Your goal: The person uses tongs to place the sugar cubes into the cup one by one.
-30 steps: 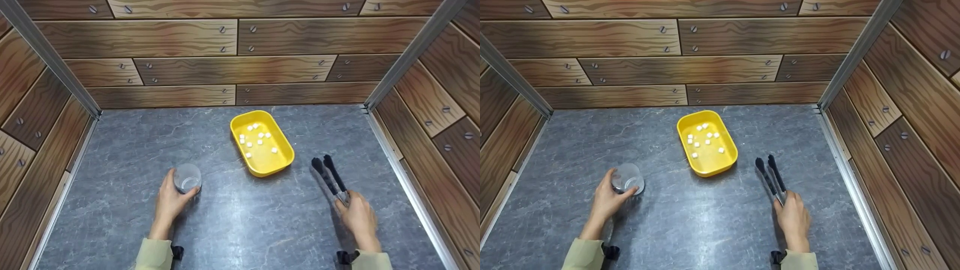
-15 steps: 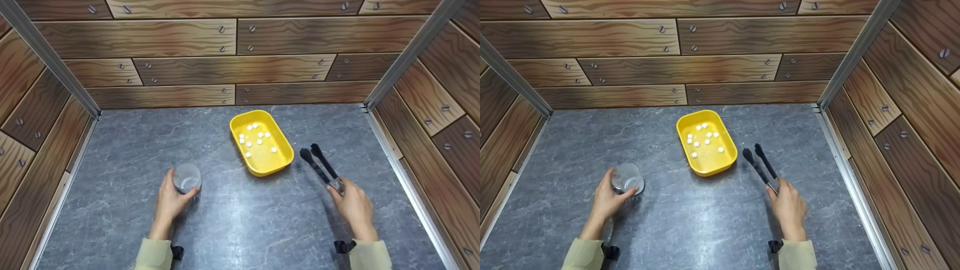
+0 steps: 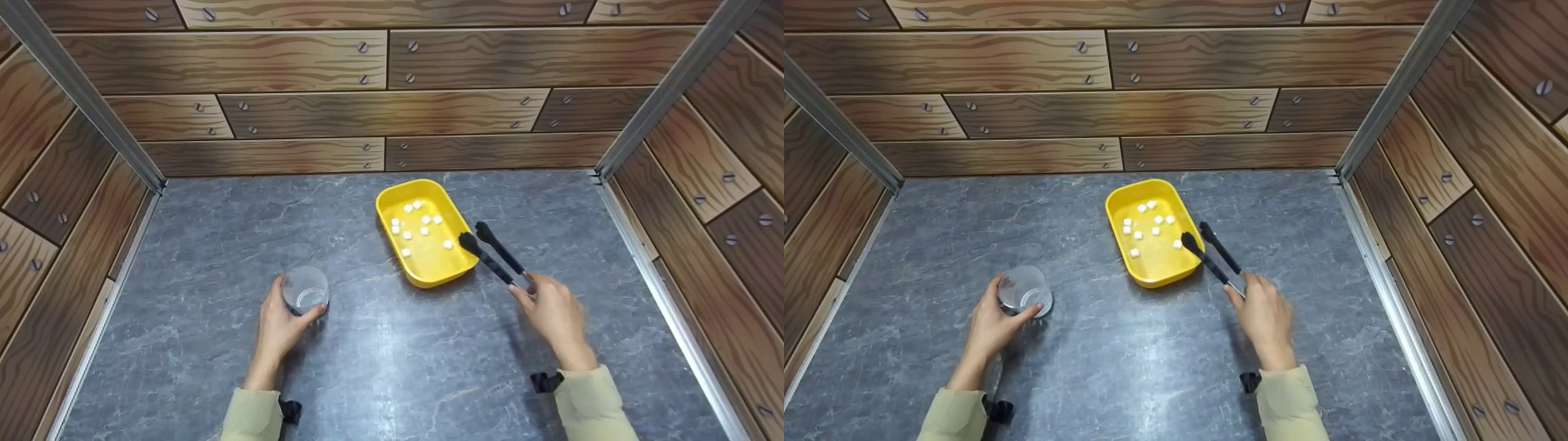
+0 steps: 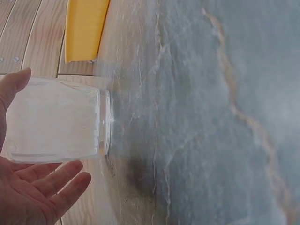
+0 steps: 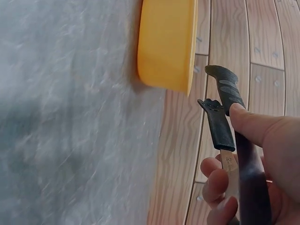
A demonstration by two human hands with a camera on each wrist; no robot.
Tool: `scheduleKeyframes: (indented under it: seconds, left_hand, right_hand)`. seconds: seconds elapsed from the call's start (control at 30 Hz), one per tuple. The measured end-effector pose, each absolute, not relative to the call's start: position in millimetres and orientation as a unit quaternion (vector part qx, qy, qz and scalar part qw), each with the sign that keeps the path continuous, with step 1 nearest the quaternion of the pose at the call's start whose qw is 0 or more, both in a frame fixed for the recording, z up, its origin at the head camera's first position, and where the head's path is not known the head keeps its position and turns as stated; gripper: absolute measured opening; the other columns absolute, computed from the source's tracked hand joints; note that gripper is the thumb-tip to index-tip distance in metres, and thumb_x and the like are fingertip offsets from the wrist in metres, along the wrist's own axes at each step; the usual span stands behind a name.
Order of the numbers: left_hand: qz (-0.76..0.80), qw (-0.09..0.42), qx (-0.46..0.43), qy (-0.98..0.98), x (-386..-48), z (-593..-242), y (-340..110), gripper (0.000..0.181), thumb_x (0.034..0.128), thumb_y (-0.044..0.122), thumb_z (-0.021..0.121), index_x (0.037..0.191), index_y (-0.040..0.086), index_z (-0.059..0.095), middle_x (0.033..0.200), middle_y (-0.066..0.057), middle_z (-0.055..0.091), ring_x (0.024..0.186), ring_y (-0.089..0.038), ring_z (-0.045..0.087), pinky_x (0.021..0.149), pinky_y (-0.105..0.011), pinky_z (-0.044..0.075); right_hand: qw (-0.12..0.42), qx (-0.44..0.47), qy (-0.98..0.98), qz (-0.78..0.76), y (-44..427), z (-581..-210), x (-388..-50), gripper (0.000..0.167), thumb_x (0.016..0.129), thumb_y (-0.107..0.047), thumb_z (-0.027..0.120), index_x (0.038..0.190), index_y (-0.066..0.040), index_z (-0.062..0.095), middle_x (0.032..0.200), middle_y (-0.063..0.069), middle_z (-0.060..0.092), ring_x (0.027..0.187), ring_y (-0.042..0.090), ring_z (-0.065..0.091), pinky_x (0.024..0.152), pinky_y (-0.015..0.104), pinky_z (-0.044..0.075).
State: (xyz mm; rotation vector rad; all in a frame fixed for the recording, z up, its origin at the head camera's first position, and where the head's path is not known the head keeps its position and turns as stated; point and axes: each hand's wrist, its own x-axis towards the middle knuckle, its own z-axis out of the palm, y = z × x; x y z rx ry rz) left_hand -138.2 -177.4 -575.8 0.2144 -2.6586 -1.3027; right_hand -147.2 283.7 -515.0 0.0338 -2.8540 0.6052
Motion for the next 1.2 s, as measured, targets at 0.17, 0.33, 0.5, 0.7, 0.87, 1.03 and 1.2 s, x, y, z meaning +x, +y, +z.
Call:
scheduleKeyframes:
  seconds: [0.17, 0.33, 0.5, 0.7, 0.87, 1.03, 1.2]
  left_hand:
    - [-0.442, 0.108, 0.063, -0.888, -138.6, -575.3, -176.0, 0.094, 0.0720, 0.032, 0.089, 0.143, -0.006, 0.039, 0.136, -0.030, 0.049, 0.124, -0.046, 0.048, 0.101, -0.056, 0.041]
    - [-0.450, 0.124, 0.059, -0.883, -138.8, -574.3, -176.5, 0.093, 0.0694, 0.030, 0.090, 0.140, -0.006, 0.042, 0.133, -0.030, 0.051, 0.120, -0.046, 0.051, 0.099, -0.055, 0.043]
    - [-0.448, 0.126, 0.050, -0.884, -138.1, -575.1, -174.6, 0.093, 0.0689, 0.031, 0.091, 0.139, -0.008, 0.042, 0.131, -0.032, 0.052, 0.119, -0.047, 0.052, 0.098, -0.055, 0.044]
    - [-0.446, 0.116, 0.047, -0.886, -139.2, -574.3, -169.6, 0.093, 0.0683, 0.033, 0.091, 0.138, -0.006, 0.043, 0.132, -0.030, 0.052, 0.119, -0.045, 0.052, 0.097, -0.055, 0.045]
    - [-0.453, 0.121, 0.039, -0.882, -141.5, -574.6, -164.7, 0.091, 0.0679, 0.031, 0.091, 0.137, -0.005, 0.044, 0.131, -0.028, 0.053, 0.118, -0.044, 0.054, 0.096, -0.054, 0.047]
    - [-0.466, 0.113, 0.032, -0.877, -145.1, -575.9, -161.3, 0.091, 0.0696, 0.030, 0.090, 0.139, -0.005, 0.043, 0.133, -0.029, 0.051, 0.119, -0.044, 0.053, 0.096, -0.054, 0.046]
    - [-0.472, 0.105, 0.029, -0.875, -149.1, -576.4, -158.5, 0.092, 0.0704, 0.028, 0.090, 0.140, -0.006, 0.041, 0.135, -0.030, 0.049, 0.121, -0.045, 0.051, 0.098, -0.054, 0.045]
  right_hand:
    - [0.107, 0.024, -0.973, 0.203, 272.9, -513.3, -154.6, 0.044, 0.089, -0.033, 0.074, 0.114, 0.003, 0.069, 0.088, 0.015, 0.069, 0.065, 0.026, 0.064, 0.052, 0.044, 0.051]
    - [0.094, 0.026, -0.975, 0.198, 262.2, -514.0, -162.4, 0.044, 0.088, -0.035, 0.075, 0.113, 0.000, 0.069, 0.088, 0.013, 0.069, 0.068, 0.027, 0.064, 0.053, 0.045, 0.052]
    - [0.091, 0.039, -0.976, 0.193, 255.0, -515.2, -167.3, 0.042, 0.086, -0.034, 0.076, 0.112, -0.001, 0.070, 0.087, 0.012, 0.069, 0.068, 0.027, 0.065, 0.053, 0.045, 0.051]
    - [0.079, 0.054, -0.978, 0.187, 248.0, -514.1, -173.9, 0.042, 0.085, -0.036, 0.077, 0.110, -0.003, 0.072, 0.087, 0.012, 0.071, 0.065, 0.024, 0.064, 0.053, 0.044, 0.051]
    - [0.071, 0.060, -0.980, 0.176, 243.4, -512.9, -179.6, 0.042, 0.085, -0.037, 0.077, 0.110, -0.004, 0.073, 0.084, 0.010, 0.070, 0.062, 0.021, 0.061, 0.050, 0.041, 0.048]
    - [0.066, 0.063, -0.982, 0.167, 238.7, -511.7, -184.1, 0.042, 0.085, -0.039, 0.077, 0.109, -0.005, 0.073, 0.086, 0.010, 0.071, 0.062, 0.021, 0.061, 0.048, 0.040, 0.048]
    - [0.059, 0.066, -0.984, 0.154, 234.2, -509.2, -187.7, 0.043, 0.085, -0.040, 0.076, 0.112, -0.006, 0.073, 0.090, 0.011, 0.071, 0.065, 0.022, 0.062, 0.052, 0.042, 0.050]
